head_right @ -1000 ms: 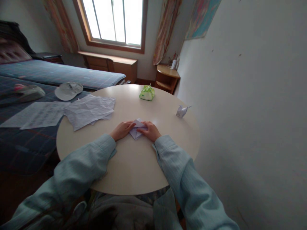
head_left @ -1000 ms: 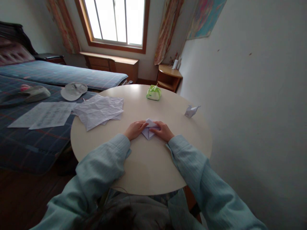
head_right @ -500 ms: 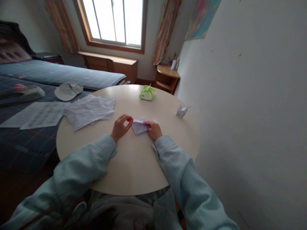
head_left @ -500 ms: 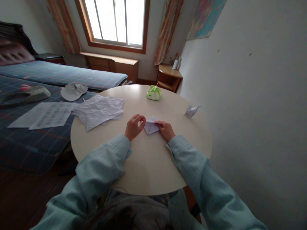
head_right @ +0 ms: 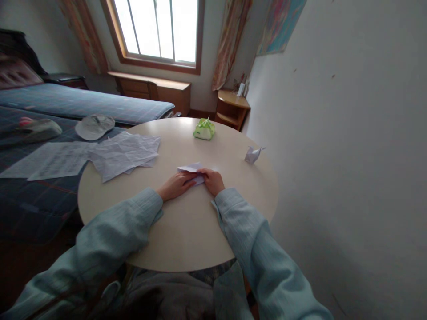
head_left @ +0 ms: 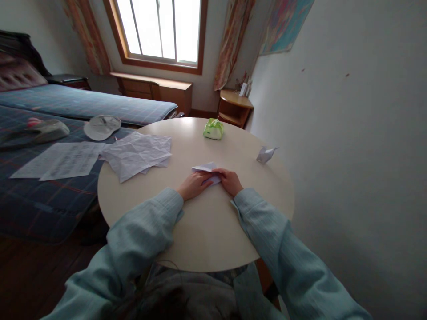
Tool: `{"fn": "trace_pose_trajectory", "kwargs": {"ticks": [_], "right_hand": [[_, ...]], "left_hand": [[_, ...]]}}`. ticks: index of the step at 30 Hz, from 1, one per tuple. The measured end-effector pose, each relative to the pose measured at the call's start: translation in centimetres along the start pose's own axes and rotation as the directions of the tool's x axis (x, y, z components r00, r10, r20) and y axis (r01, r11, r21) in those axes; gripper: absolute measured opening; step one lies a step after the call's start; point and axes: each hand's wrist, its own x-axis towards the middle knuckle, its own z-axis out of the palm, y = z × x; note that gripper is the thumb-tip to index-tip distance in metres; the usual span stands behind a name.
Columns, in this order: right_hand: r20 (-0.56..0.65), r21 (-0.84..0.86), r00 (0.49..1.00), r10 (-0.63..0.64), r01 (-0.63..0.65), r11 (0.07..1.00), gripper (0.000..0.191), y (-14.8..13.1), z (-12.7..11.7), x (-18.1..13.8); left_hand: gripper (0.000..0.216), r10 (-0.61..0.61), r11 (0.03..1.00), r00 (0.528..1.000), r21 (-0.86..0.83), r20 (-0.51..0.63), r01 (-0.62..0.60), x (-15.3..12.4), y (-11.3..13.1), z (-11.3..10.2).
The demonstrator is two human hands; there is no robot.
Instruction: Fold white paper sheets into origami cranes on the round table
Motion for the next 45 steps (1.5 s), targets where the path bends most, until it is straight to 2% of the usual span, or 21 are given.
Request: {"fn": "trace_pose_trajectory", "kwargs": {"ticks": [3, 7, 12, 19, 25, 30, 35, 38, 42, 44, 45], "right_hand": [[-0.028, 0.016, 1.000, -0.015, 0.015, 1.000, 0.027, -0.1, 0.1, 0.0], [-0.126, 0.050, 0.990, -0.062, 0.069, 0.996, 0.022, -0.4, 0.3, -0.1], [-0.223, 0.052, 0.968, -0.114, 0.129, 0.990, 0.018, -0.9, 0.2, -0.1], [-0.332, 0.069, 0.938, -0.103, 0.133, 0.989, 0.015, -1.5, -0.3, -0.1], [-0.411, 0.066, 0.909, -0.069, 0.105, 0.992, 0.012, -1.5, -0.5, 0.0], [-0.406, 0.111, 0.914, -0.012, 0.063, 0.992, 0.001, -1.3, -0.3, 0.0], [-0.321, 0.171, 0.941, 0.110, -0.056, 0.984, 0.020, -1.1, 0.1, 0.1], [-0.266, 0.165, 0.954, 0.138, -0.096, 0.982, 0.024, -1.0, 0.2, 0.0], [-0.261, 0.125, 0.960, 0.106, -0.076, 0.989, 0.011, -1.1, 0.1, 0.1], [-0.270, 0.122, 0.962, 0.049, -0.016, 0.992, 0.002, -1.3, -0.1, 0.1], [-0.274, 0.129, 0.962, 0.009, 0.027, 0.991, 0.006, -1.4, -0.2, 0.0]], "left_hand": [[0.036, -0.014, 0.999, 1.000, 0.042, -0.003, 0.014, 0.0, -0.1, 0.0], [0.033, -0.054, 0.993, 0.998, 0.104, 0.007, 0.053, 0.1, 0.0, -0.2], [0.033, -0.147, 0.970, 0.989, 0.196, 0.004, 0.143, 0.1, 0.3, -0.5], [0.035, -0.164, 0.960, 0.986, 0.225, -0.023, 0.165, 0.1, 0.4, -0.5], [0.039, -0.106, 0.977, 0.994, 0.186, -0.015, 0.107, 0.4, 0.1, -0.4], [0.043, -0.158, 0.954, 0.987, 0.255, -0.012, 0.156, 0.3, -0.1, -0.3], [0.037, -0.211, 0.922, 0.977, 0.324, -0.035, 0.210, 0.2, -0.2, -0.3], [0.039, -0.262, 0.915, 0.964, 0.303, -0.056, 0.266, 0.2, -0.4, -0.4], [0.057, -0.288, 0.935, 0.954, 0.191, -0.083, 0.299, 0.3, -0.7, -0.6], [0.059, -0.298, 0.939, 0.951, 0.155, -0.076, 0.307, 0.3, -0.8, -0.6], [0.059, -0.302, 0.940, 0.951, 0.145, -0.073, 0.310, 0.3, -0.9, -0.6]]}}
